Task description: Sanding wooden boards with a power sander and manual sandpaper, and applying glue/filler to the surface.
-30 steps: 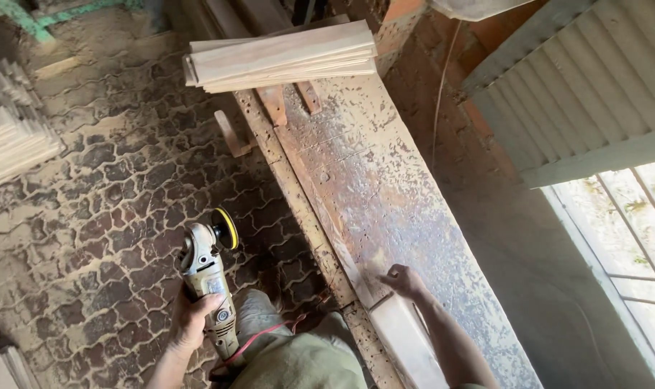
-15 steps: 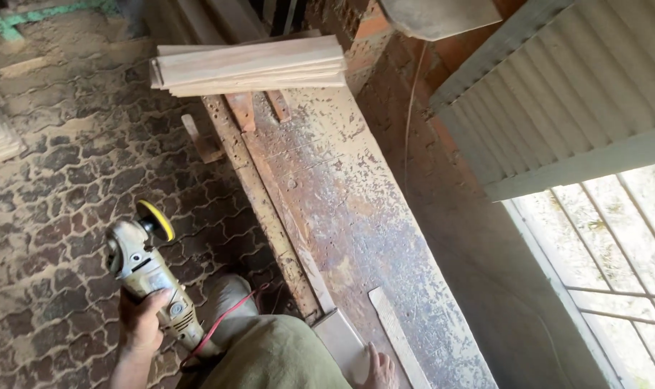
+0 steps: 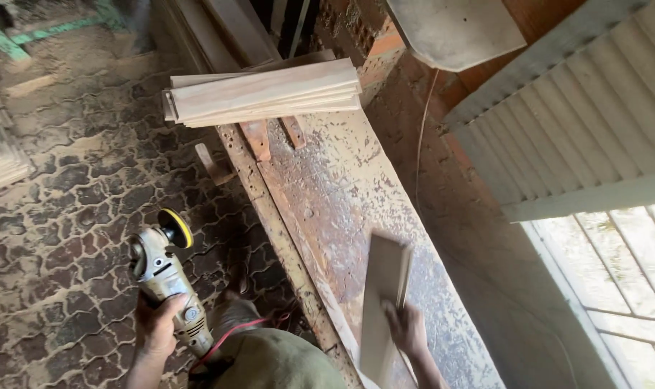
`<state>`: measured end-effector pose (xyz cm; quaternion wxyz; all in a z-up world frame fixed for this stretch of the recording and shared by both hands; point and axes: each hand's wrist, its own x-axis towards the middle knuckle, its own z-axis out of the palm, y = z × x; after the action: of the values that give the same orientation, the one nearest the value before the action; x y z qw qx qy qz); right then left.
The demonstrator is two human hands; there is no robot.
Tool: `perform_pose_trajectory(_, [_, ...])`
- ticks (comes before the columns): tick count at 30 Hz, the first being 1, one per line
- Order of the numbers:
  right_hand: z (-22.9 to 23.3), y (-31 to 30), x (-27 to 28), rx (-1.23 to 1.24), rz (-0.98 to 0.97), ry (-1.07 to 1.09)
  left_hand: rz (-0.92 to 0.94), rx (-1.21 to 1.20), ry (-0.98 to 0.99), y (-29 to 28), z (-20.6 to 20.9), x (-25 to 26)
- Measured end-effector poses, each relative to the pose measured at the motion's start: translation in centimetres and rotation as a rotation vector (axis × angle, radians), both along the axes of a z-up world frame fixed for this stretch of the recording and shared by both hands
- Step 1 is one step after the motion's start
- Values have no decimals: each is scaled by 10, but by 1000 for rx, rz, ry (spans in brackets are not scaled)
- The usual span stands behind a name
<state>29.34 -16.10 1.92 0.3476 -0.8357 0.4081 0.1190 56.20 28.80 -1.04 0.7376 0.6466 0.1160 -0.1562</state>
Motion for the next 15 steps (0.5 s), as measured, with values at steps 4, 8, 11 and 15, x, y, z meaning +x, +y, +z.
perform_pose_trajectory(4, [-25,-24,181,266,-378,-462,33,-60,80,17,9,59])
perform_pose_trajectory(8, [-130,-38,334,796,-977,-660,21,-88,-3,54,-17,102])
perform_pose_trajectory(11, [-199,-48,424,883,-1116,-646,45,3,111,69,17,125])
perform_pose_trajectory(15, [-180,-24,513,990,-1146,-557,182,250,182,91,-4,133])
